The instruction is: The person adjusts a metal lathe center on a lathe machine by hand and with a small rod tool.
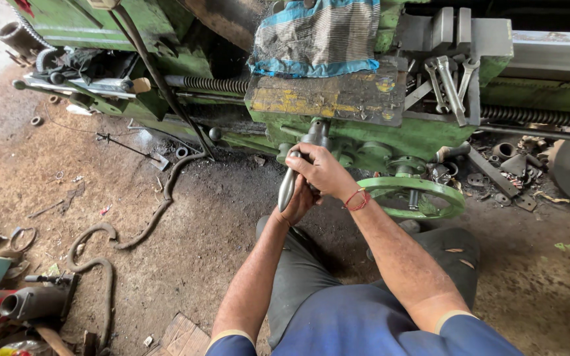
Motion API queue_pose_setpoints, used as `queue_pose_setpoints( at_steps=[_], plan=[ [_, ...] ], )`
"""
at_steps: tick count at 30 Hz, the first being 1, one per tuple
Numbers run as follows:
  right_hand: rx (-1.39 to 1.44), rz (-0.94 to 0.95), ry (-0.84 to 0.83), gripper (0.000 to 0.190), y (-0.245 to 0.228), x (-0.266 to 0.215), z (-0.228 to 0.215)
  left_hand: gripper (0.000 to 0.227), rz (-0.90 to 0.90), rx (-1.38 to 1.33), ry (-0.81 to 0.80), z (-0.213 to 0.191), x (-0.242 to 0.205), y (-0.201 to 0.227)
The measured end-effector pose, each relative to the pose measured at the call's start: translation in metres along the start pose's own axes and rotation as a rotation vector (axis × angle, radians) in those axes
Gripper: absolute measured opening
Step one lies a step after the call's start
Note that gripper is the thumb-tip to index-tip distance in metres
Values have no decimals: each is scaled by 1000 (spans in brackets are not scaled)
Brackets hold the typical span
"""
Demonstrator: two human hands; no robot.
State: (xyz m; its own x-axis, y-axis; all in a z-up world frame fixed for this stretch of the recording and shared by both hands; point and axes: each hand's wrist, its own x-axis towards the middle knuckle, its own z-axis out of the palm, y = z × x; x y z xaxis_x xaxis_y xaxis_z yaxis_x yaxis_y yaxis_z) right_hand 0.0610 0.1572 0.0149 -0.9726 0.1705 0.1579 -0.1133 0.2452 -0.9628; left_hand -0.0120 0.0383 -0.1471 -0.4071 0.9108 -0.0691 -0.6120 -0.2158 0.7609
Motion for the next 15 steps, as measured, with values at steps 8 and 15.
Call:
queue_pose_setpoints(
  at_steps=[8, 15],
  plan=[
    [66, 58, -28, 30, 3, -3, -3, 50, 86, 5, 32, -5, 7, -15],
    [45, 96, -39, 30, -4, -4, -5, 37, 74, -49, 3, -4, 6, -14]
  ],
)
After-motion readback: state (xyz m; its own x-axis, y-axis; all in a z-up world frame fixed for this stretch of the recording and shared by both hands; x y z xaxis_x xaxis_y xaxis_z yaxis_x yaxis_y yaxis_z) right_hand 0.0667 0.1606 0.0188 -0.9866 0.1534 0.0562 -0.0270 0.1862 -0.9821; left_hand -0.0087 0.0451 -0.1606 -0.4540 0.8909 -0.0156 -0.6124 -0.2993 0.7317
